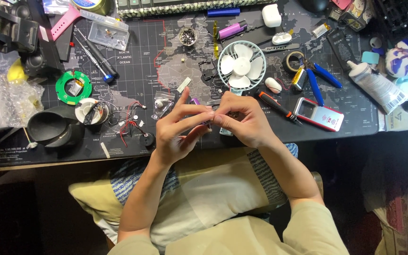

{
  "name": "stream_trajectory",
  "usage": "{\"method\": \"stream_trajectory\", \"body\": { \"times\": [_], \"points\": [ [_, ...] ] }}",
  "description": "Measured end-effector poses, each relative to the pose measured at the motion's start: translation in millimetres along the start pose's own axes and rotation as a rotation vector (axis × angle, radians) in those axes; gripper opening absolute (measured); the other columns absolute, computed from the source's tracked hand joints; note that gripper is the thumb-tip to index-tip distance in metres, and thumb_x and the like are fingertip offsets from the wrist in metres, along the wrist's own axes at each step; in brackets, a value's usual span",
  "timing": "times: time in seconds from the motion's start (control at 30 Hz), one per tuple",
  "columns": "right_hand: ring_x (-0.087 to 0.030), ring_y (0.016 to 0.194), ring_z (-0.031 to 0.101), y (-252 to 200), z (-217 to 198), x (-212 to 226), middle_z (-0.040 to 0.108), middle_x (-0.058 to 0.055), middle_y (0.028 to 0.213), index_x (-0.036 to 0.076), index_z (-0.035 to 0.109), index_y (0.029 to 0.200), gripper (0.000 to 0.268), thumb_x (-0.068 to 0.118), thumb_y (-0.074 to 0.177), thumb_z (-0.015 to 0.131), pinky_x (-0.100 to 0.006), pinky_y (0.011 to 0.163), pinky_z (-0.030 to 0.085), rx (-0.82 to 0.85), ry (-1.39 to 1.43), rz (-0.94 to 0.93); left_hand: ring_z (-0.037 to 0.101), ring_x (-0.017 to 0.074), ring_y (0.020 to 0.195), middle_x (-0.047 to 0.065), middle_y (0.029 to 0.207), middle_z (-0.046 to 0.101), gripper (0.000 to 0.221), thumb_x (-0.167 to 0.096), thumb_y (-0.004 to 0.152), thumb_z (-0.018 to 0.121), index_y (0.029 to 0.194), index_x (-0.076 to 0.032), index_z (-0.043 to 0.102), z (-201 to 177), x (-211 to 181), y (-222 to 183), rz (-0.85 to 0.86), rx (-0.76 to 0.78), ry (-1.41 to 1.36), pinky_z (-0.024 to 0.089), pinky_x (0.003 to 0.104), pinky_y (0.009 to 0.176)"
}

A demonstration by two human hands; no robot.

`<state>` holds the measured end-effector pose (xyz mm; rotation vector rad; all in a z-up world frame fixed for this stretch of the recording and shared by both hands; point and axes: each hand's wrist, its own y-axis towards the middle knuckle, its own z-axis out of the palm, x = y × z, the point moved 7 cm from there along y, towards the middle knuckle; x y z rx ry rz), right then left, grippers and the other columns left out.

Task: Repairing a handheld fan by connecting internal wiring to a circuit board and reassembling the plastic housing.

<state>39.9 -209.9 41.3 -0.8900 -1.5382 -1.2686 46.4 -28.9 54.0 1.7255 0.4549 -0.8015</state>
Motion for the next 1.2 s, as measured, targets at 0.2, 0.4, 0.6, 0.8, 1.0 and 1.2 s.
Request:
{"method": "stream_trajectory", "body": {
  "times": [0.2,0.4,0.6,0.8,1.0,1.2],
  "points": [
    [-0.015,0.076,0.053,-1.5,0.1,-2.2,0.065,-0.008,0.074,0.005,0.086,0.090,0.013,0.011,0.101,0.083,-0.031,0.074,0.044,-0.005,0.003,-0.011,0.083,0.0258,0.109,0.012,0.116,0.084,0.023,-0.006,0.099,0.085,0.122,-0.007,0.084,-0.6,3.5,-3.3,0.011,-0.005,0.012,0.037,0.056,0.133],
    [-0.014,0.076,0.051,-0.6,0.4,-3.2,0.065,-0.007,0.075,0.007,0.086,0.091,0.013,0.011,0.102,0.082,-0.032,0.074,0.043,0.003,0.000,-0.004,0.083,0.0264,0.105,0.013,0.114,0.084,0.023,-0.003,0.097,0.086,0.120,-0.005,0.084,-0.2,3.0,-3.5,0.025,-0.009,0.018,0.036,0.054,0.133],
    [-0.012,0.078,0.050,-2.4,1.8,0.6,0.064,-0.007,0.075,0.007,0.085,0.094,0.013,0.014,0.104,0.082,-0.032,0.076,0.042,-0.014,0.000,-0.014,0.082,0.0259,0.105,0.014,0.115,0.084,0.023,-0.005,0.099,0.085,0.122,-0.004,0.083,0.9,-3.3,-0.6,0.044,-0.023,0.020,0.037,0.053,0.132],
    [-0.014,0.077,0.058,-9.4,2.8,-5.2,0.070,-0.012,0.079,-0.002,0.081,0.109,0.015,0.012,0.102,0.083,-0.029,0.073,0.048,-0.061,0.052,0.073,0.083,0.0317,0.100,0.017,0.110,0.084,0.031,-0.005,0.093,0.091,0.123,0.000,0.082,-5.8,-8.1,1.6,-0.010,-0.064,0.002,0.055,0.052,0.118],
    [-0.007,0.079,0.057,-7.6,1.8,-9.7,0.067,-0.004,0.076,0.000,0.081,0.106,0.013,0.012,0.104,0.083,-0.023,0.072,0.049,-0.077,0.079,0.066,0.080,0.0316,0.110,0.020,0.111,0.082,0.018,-0.001,0.102,0.080,0.120,0.003,0.082,-0.5,13.5,-7.8,-0.176,-0.034,-0.245,0.059,0.052,0.111],
    [-0.006,0.077,0.056,-5.7,-1.4,-13.5,0.065,-0.003,0.076,0.002,0.082,0.103,0.010,0.012,0.102,0.084,-0.022,0.071,0.050,-0.085,0.073,0.080,0.075,0.0300,0.115,0.025,0.117,0.078,0.040,0.027,0.091,0.070,0.123,0.007,0.081,3.1,19.4,-10.7,-0.335,0.005,-0.444,0.059,0.047,0.109]
  ]
}}
